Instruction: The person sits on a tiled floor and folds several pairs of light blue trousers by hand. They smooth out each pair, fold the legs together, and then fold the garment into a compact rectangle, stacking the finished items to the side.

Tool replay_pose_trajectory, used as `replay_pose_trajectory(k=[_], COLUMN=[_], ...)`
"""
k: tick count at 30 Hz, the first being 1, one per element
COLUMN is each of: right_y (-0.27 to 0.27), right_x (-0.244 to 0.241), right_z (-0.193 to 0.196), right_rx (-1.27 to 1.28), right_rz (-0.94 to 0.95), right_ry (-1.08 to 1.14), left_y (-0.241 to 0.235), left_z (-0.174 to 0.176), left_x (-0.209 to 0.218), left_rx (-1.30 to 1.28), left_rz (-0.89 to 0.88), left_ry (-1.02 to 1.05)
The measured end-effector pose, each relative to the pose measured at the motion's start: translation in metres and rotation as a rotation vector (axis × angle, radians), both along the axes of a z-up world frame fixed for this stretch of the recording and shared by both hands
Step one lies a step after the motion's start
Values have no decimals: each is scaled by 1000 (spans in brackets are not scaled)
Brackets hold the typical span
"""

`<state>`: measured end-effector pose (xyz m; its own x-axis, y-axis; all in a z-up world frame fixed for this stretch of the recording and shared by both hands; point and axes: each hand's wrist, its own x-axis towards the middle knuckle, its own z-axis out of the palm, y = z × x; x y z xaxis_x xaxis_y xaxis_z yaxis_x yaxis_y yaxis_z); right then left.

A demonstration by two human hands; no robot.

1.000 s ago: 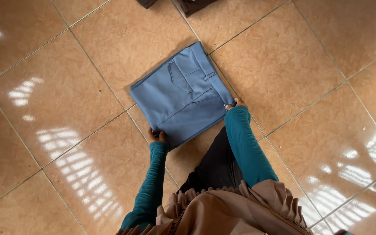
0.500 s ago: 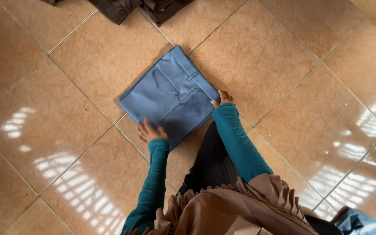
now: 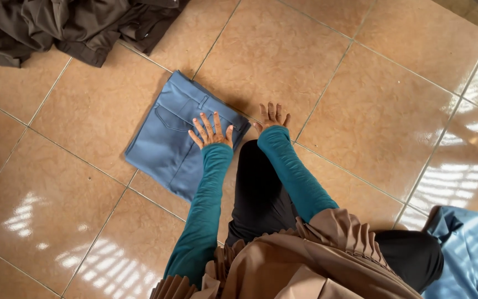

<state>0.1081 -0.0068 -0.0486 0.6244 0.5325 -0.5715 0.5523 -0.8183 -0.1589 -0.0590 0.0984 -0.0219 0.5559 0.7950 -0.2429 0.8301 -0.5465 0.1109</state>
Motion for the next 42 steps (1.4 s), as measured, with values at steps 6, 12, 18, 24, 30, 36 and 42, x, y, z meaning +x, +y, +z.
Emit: replay_pose_trajectory(k=[6,12,18,24,30,36,42], right_y=[-35,-176,-302,-379,-541,-682,-758], right_x=[27,78,94,101,59,-66,-229], right_z=[1,27,27,30,26,40,59], right_rx=[-4,-46,-47,-58,-23,-50,-67], right_rz=[-46,-362,-623,-779,-1034,-1412,-1629], right_ry=[-26,-126,-145,-202,-311,-419,-731], left_y=[-20,-122,-230,-298,-446,-622,-727], left_z=[30,49,40,12,29,26,41], left_x=[35,142,195,229,246,187,86], left_rx=[-88,-145,-175,1,3,-19,-122], left_rz=[-20,-374,-627,-799,-1119,-1558,-2023], left_ry=[63,75,45,-5,-52,-100,-226])
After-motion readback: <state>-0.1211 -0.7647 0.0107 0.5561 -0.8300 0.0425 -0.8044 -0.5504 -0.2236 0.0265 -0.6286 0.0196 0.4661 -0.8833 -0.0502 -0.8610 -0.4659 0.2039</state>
